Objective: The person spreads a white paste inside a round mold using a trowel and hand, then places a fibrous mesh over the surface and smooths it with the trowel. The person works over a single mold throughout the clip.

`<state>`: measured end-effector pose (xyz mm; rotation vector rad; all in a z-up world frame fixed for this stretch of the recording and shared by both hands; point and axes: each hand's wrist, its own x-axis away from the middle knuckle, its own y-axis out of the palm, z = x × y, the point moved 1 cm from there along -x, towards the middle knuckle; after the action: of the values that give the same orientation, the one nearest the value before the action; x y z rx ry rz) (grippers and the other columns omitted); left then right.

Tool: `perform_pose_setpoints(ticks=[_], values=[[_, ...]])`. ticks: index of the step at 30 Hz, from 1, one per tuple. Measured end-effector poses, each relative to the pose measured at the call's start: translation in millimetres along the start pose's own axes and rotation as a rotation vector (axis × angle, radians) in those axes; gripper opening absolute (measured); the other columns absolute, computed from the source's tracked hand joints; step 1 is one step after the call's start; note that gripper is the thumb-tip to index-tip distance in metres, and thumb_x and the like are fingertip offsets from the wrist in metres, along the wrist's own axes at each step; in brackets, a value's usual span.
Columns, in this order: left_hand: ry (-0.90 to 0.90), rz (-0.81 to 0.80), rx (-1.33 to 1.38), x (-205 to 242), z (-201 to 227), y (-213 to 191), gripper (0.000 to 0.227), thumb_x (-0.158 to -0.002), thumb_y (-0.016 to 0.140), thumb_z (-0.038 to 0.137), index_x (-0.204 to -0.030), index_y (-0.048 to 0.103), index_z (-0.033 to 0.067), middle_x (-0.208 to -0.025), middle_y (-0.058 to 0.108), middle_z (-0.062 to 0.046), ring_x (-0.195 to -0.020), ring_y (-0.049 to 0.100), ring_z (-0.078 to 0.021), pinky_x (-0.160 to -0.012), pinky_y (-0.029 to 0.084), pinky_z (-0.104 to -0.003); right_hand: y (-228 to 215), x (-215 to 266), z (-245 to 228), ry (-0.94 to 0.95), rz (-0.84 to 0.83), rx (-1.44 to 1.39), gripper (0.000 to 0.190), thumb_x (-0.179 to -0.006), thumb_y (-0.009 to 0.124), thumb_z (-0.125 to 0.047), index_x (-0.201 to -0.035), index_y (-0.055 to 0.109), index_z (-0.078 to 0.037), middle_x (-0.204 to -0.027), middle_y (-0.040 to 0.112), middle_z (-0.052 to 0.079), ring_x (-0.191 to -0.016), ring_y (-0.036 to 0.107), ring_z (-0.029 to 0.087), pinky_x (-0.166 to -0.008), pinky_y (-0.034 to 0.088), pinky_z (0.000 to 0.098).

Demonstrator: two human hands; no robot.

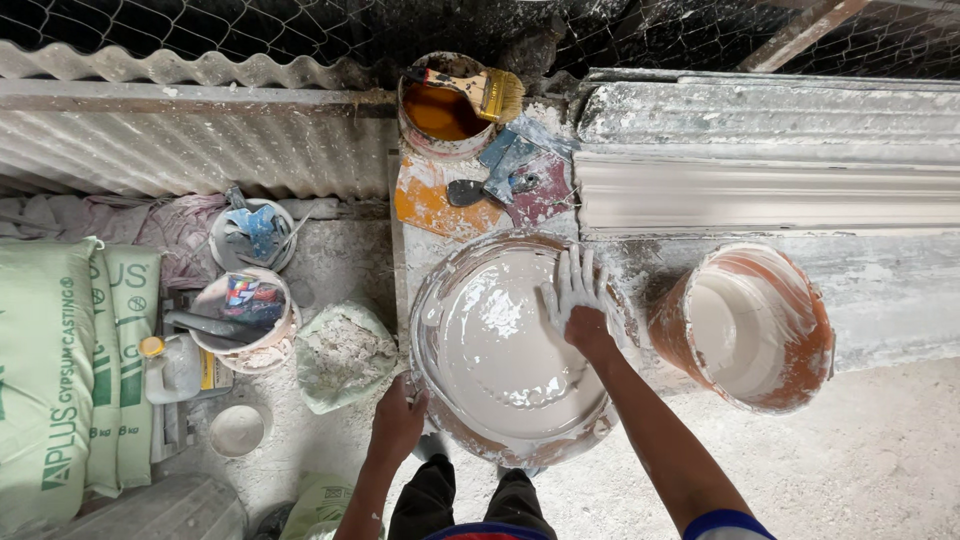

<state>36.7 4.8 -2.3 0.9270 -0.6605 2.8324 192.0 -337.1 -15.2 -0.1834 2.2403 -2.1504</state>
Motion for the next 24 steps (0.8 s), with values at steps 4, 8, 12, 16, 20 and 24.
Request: perform_pose_setpoints(ticks=[4,8,12,16,20,24], values=[[0.038,-0.013,0.050,-2.5,-3.1,-0.2,0.052,-0.094,0.065,0.023,-0.139,0.047,0.0012,-0.119,0.068,-0.023,-0.096,0.077,-0.0314,-0.082,0.060,-0.042,5.7,-9.6,-7.4,-0.080,0.033,0.116,0.081,-0.106,0.025,-0.054,-0.159,0.015,0.007,-0.167,0.011,0.029,-0.155,0.002,0.045,-0.121,-0.001,0.0632],[0.005,-0.023,0.069,-2.4,-7.8,1.5,0.053,-0.096,0.066,0.024,-0.138,0.046,0.0002,-0.119,0.068,-0.021,-0.098,0.077,-0.0298,-0.081,0.061,-0.041,4.7,-28.8,-23.7,-0.065,0.049,0.058,0.083,-0.107,0.026,-0.055,-0.159,0.015,0.009,-0.169,0.010,0.029,-0.158,0.002,0.042,-0.123,-0.002,0.0629],[0.010,-0.011,0.065,-3.4,-11.3,4.1,0.052,-0.094,0.067,0.024,-0.137,0.047,0.0010,-0.116,0.069,-0.020,-0.097,0.077,-0.0297,-0.081,0.060,-0.040,0.0,-53.5,-38.6,-0.022,0.085,-0.003,0.083,-0.106,0.026,-0.054,-0.160,0.015,0.009,-0.170,0.008,0.025,-0.158,0.001,0.040,-0.123,-0.003,0.0632],[-0.032,-0.024,0.107,-3.5,-16.0,7.4,0.045,-0.095,0.067,0.023,-0.130,0.050,0.0002,-0.113,0.070,-0.020,-0.097,0.078,-0.0285,-0.080,0.061,-0.040,-4.9,-75.4,-53.0,0.042,0.111,-0.046,0.082,-0.107,0.027,-0.051,-0.161,0.014,0.009,-0.170,0.007,0.026,-0.158,-0.001,0.041,-0.123,-0.004,0.0640],[0.013,-0.018,0.125,2.0,-17.3,9.8,0.042,-0.094,0.067,0.021,-0.126,0.051,-0.0001,-0.107,0.070,-0.020,-0.094,0.078,-0.0277,-0.076,0.062,-0.039,-6.2,-92.7,-67.5,0.055,0.176,-0.068,0.078,-0.107,0.030,-0.048,-0.161,0.016,0.006,-0.170,0.007,0.026,-0.159,0.002,0.043,-0.123,-0.003,0.0645],[0.041,-0.010,0.186,7.9,-11.3,10.0,0.042,-0.092,0.067,0.019,-0.125,0.050,-0.0001,-0.107,0.070,-0.019,-0.091,0.079,-0.0270,-0.072,0.062,-0.038,-6.7,-110.2,-89.6,-0.007,0.276,-0.102,0.074,-0.109,0.032,-0.045,-0.164,0.017,0.003,-0.172,0.006,0.025,-0.160,0.003,0.043,-0.127,-0.002,0.0608]])
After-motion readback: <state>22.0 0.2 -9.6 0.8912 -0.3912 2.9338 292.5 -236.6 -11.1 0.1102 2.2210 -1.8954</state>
